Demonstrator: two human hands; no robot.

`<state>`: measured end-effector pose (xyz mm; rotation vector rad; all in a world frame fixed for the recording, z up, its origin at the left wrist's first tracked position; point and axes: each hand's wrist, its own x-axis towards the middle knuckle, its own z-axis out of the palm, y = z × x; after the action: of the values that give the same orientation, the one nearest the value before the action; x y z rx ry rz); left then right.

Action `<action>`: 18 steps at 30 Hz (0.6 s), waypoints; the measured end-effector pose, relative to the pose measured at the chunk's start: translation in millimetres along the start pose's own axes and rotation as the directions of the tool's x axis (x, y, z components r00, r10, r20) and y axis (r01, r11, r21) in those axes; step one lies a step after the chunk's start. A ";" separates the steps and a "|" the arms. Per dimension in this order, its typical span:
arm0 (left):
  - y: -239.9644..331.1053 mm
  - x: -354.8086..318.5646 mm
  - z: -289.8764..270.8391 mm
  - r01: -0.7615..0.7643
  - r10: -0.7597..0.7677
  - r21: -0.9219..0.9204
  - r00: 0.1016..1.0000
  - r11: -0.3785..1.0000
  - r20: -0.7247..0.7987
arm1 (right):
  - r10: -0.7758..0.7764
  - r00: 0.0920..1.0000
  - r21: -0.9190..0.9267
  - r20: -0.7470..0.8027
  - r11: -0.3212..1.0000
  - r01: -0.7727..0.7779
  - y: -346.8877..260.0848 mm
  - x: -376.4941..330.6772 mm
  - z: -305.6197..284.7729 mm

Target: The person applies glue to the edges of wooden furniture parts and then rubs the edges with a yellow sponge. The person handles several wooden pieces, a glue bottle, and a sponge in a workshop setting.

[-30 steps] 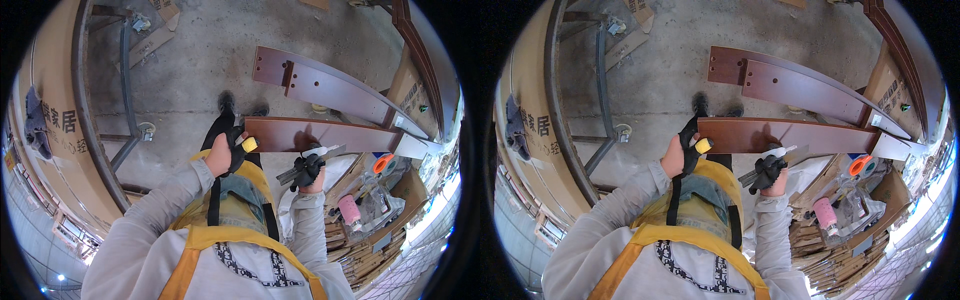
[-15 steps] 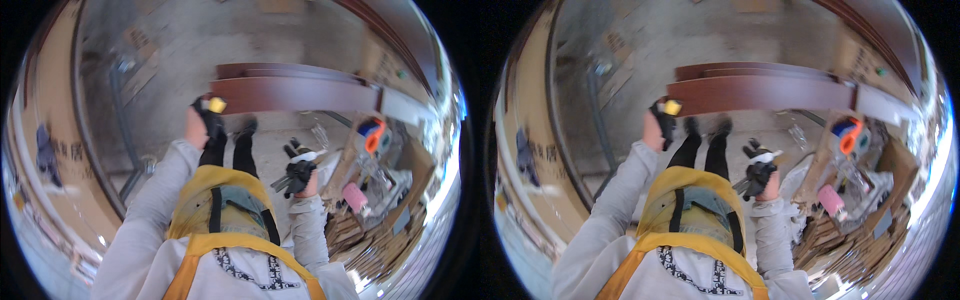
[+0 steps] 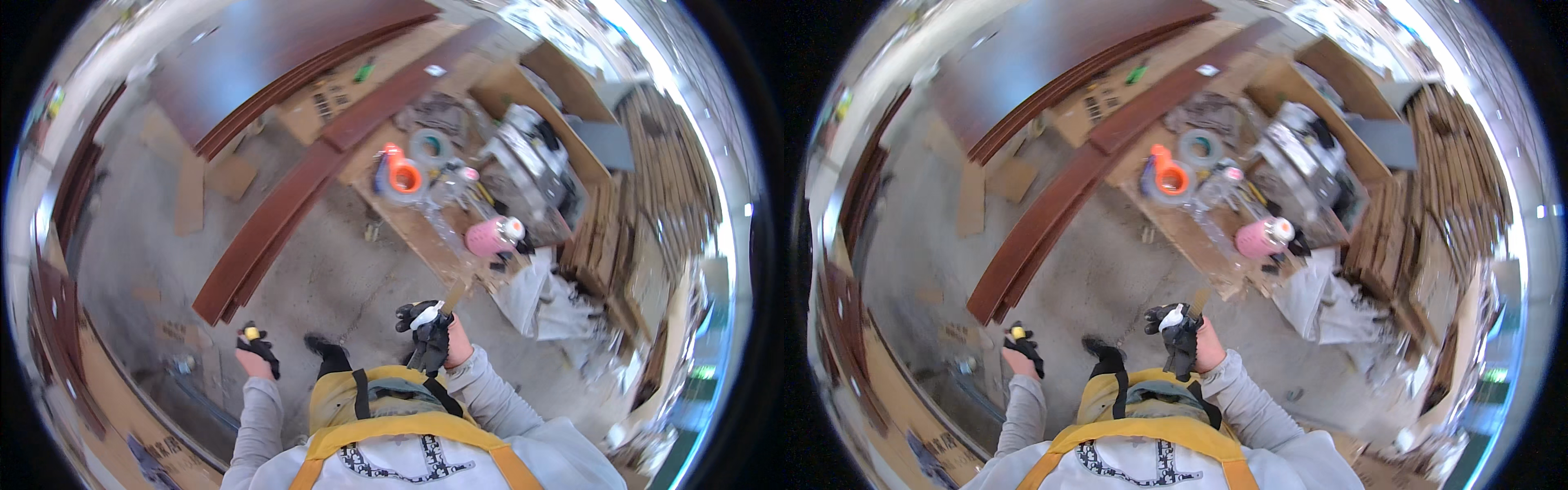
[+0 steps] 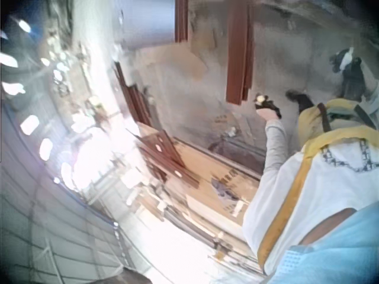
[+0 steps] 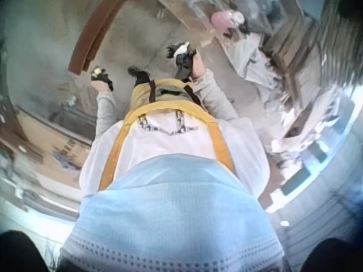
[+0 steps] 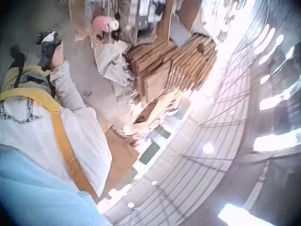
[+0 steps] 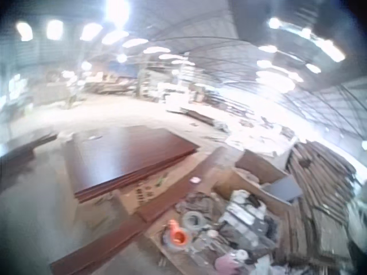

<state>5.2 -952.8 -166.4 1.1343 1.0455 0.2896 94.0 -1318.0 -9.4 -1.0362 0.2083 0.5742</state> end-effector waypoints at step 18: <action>-141.2 -416.1 476.0 -0.345 -0.398 0.467 0.254 0.814 0.882 | -0.434 0.439 -0.110 -0.787 0.798 0.592 -143.0 -345.9 -461.5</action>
<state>126.2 -1577.9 -47.2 1.4979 -0.0885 -0.8452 -70.5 -1888.6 11.6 -1.0429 0.6843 -0.5261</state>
